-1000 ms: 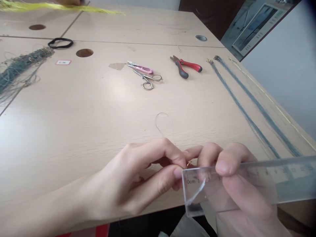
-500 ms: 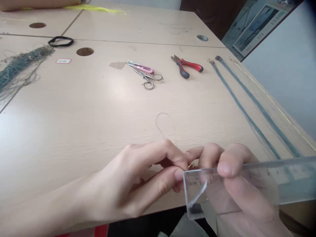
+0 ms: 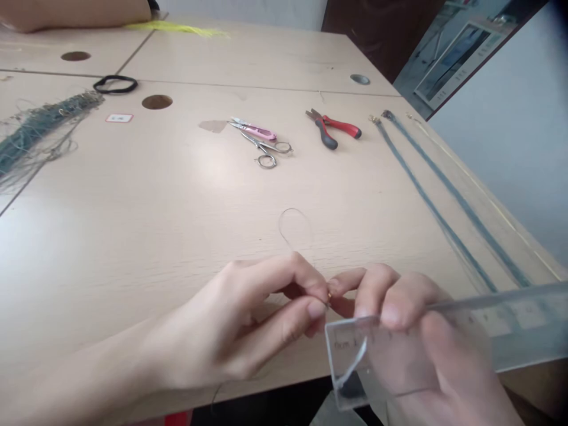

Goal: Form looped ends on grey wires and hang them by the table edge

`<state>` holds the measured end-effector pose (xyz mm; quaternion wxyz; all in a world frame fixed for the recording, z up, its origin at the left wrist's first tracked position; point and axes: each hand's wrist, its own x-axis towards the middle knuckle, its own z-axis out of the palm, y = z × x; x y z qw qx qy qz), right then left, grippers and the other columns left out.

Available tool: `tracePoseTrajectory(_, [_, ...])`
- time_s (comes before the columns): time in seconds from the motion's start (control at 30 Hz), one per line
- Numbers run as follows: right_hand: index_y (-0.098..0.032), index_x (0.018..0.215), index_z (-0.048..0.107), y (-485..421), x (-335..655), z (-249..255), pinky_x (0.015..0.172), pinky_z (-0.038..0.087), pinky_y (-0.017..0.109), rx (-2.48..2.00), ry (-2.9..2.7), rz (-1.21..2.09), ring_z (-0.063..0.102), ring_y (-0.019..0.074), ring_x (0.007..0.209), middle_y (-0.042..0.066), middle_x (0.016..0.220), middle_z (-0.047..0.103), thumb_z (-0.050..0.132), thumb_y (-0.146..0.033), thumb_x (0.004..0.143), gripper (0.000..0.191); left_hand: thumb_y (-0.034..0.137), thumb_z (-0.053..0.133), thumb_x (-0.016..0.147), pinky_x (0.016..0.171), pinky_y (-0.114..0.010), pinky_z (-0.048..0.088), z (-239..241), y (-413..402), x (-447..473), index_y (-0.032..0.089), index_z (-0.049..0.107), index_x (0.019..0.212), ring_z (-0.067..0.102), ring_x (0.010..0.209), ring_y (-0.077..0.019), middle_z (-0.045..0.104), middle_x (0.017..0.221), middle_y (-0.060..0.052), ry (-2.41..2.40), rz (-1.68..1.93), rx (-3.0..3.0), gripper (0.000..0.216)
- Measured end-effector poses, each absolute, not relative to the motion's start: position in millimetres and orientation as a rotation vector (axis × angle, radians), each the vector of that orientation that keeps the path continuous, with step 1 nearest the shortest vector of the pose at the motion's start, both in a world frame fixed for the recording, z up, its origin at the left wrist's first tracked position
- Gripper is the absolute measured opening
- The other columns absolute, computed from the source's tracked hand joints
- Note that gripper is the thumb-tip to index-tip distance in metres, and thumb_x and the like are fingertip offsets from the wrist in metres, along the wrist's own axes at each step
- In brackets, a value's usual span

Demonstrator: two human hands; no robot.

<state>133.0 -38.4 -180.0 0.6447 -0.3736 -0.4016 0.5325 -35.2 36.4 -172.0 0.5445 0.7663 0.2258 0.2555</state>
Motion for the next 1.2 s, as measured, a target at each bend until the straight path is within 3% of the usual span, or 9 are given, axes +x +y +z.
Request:
tracePoseTrajectory(0.07, [-0.02, 0.075, 0.067, -41, 136, -180, 0.079, 0.053, 0.034, -0.885, -0.934, 1.188, 0.061, 0.0179, 0.083, 0.004, 0.074, 0.058, 0.038, -0.035, 0.093, 0.038, 0.012, 0.044, 0.088, 0.052, -0.011, 0.042, -175, 40, -35, 0.021, 0.05, 0.085, 0.052, 0.06, -0.0048, 0.056, 0.07, 0.005, 0.628, 0.632, 1.814, 0.011])
tracePoseTrajectory(0.17, [-0.017, 0.065, 0.064, -42, 142, -175, 0.06, 0.053, 0.029, -1.202, -0.936, 1.3, 0.063, 0.0158, 0.062, 0.004, 0.066, 0.061, 0.041, -0.042, 0.09, 0.042, 0.018, 0.042, 0.09, 0.056, -0.012, 0.043, -178, 47, -34, 0.021, 0.05, 0.082, 0.053, 0.062, -0.0053, 0.056, 0.069, 0.005, 0.752, 0.77, 1.767, 0.012])
tracePoseTrajectory(0.33, [-0.015, 0.081, 0.057, -33, 150, -163, 0.041, 0.045, 0.021, -1.928, -0.969, 1.397, 0.058, 0.0132, 0.04, 0.003, 0.056, 0.064, 0.048, -0.049, 0.083, 0.035, 0.02, 0.042, 0.09, 0.058, -0.013, 0.044, -178, 57, -31, 0.02, 0.049, 0.078, 0.053, 0.062, -0.0056, 0.055, 0.065, 0.004, 0.84, 0.904, 1.689, 0.014])
tracePoseTrajectory(0.53, [-0.019, 0.053, 0.039, -13, 154, -169, 0.039, 0.027, 0.019, -2.12, -1.532, 0.883, 0.047, 0.0096, 0.043, -0.003, 0.046, 0.047, 0.046, -0.035, 0.081, 0.033, 0.03, 0.04, 0.09, 0.06, -0.02, 0.043, -174, 59, -33, 0.019, 0.048, 0.075, 0.052, 0.063, -0.0091, 0.052, 0.065, 0.003, 0.927, 0.859, 1.678, 0.02])
tracePoseTrajectory(0.7, [-0.02, 0.046, 0.032, 2, 152, -172, 0.037, 0.017, 0.023, -2.088, -1.611, 0.724, 0.033, 0.0074, 0.036, -0.005, 0.041, 0.034, 0.052, -0.034, 0.075, 0.038, 0.033, 0.038, 0.09, 0.061, -0.023, 0.041, -170, 62, -34, 0.018, 0.047, 0.075, 0.051, 0.062, -0.0108, 0.052, 0.065, 0.003, 0.98, 0.89, 1.741, 0.023])
tracePoseTrajectory(0.87, [-0.019, 0.044, 0.044, 2, 159, -164, 0.044, 0.026, 0.025, -2.117, -1.599, 0.534, 0.045, 0.0135, 0.042, -0.001, 0.042, 0.045, 0.062, -0.042, 0.069, 0.039, 0.032, 0.038, 0.088, 0.06, -0.024, 0.041, -167, 62, -31, 0.018, 0.047, 0.075, 0.052, 0.062, -0.0116, 0.053, 0.065, 0.002, 1.009, 0.969, 1.793, 0.021])
tracePoseTrajectory(1.0, [-0.015, 0.074, 0.063, -14, 162, -145, 0.063, 0.039, 0.032, -2.075, -1.498, 0.38, 0.059, 0.0276, 0.078, 0.012, 0.08, 0.063, 0.063, -0.043, 0.071, 0.028, 0.029, 0.039, 0.087, 0.06, -0.024, 0.043, -162, 49, -24, 0.018, 0.047, 0.075, 0.053, 0.062, -0.0115, 0.053, 0.065, 0.002, 1.016, 0.999, 1.855, 0.019])
tracePoseTrajectory(1.1, [-0.018, 0.094, 0.063, -27, 155, -127, 0.075, 0.044, 0.032, -1.842, -1.528, 0.461, 0.06, 0.023, 0.091, 0.01, 0.1, 0.063, 0.05, -0.043, 0.083, 0.03, 0.025, 0.041, 0.086, 0.059, -0.023, 0.042, -158, 33, -16, 0.018, 0.048, 0.076, 0.052, 0.062, -0.0111, 0.053, 0.066, 0.001, 1.006, 0.996, 1.933, 0.015])
tracePoseTrajectory(1.2, [-0.02, 0.088, 0.065, -36, 144, -117, 0.072, 0.048, 0.026, -1.6, -1.557, 0.627, 0.064, 0.0164, 0.082, 0.003, 0.09, 0.067, 0.045, -0.041, 0.087, 0.03, 0.025, 0.042, 0.086, 0.056, -0.021, 0.042, -156, 17, -10, 0.018, 0.049, 0.076, 0.051, 0.064, -0.0113, 0.054, 0.067, 0.001, 0.984, 0.982, 2.022, 0.013])
